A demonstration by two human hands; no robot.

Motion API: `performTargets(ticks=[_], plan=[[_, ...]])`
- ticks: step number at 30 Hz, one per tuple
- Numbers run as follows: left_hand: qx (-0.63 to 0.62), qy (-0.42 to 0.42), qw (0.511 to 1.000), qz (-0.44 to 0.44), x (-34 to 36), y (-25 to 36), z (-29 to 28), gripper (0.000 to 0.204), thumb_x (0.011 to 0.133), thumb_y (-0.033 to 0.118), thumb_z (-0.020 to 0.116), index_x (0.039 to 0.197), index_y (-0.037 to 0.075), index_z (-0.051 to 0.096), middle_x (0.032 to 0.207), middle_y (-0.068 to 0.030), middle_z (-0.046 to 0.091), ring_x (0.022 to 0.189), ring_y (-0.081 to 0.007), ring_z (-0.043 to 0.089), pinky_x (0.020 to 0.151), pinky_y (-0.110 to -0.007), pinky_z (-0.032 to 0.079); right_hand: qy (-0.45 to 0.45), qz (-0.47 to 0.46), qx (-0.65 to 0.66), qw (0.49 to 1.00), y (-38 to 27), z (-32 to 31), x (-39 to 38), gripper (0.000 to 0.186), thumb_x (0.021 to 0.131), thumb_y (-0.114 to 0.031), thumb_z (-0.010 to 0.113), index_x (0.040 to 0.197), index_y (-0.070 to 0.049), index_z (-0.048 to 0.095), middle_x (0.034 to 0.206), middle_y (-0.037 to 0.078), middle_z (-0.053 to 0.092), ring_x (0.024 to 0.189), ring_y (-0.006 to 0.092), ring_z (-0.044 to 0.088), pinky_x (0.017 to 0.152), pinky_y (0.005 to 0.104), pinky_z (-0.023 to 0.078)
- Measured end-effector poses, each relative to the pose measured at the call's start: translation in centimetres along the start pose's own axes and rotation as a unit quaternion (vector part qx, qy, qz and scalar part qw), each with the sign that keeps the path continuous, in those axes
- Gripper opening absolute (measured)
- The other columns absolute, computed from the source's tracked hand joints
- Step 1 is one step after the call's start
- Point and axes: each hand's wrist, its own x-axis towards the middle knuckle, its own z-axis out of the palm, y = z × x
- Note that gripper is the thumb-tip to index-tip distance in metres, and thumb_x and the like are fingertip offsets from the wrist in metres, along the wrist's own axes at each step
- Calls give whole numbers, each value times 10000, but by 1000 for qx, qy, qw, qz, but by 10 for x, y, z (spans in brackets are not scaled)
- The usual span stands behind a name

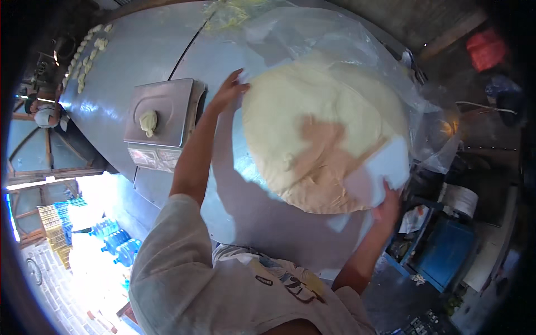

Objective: The person cuts dough from a large mass using a scraper, places the piece on a scale, and then places the weighed portion onto a table with other pieces.

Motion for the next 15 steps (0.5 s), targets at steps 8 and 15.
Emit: performTargets(ticks=[8,15], plan=[[-123,-126,984,-25,-36,21,37,327,863,181,640,1159,42,621,972,-92,669,883,-183,635,793,-317,512,-181,-374,-602,681,25,291,-56,377,792,-109,650,1155,-28,590,940,240,678,918,430,648,800,459,524],[-60,-13,998,-12,-61,-4,6,318,784,189,675,1050,17,646,935,-162,690,839,-271,678,761,-363,527,-171,-326,-759,537,112,384,-27,292,828,-103,560,1118,-68,569,855,246,671,807,439,658,743,511,531]])
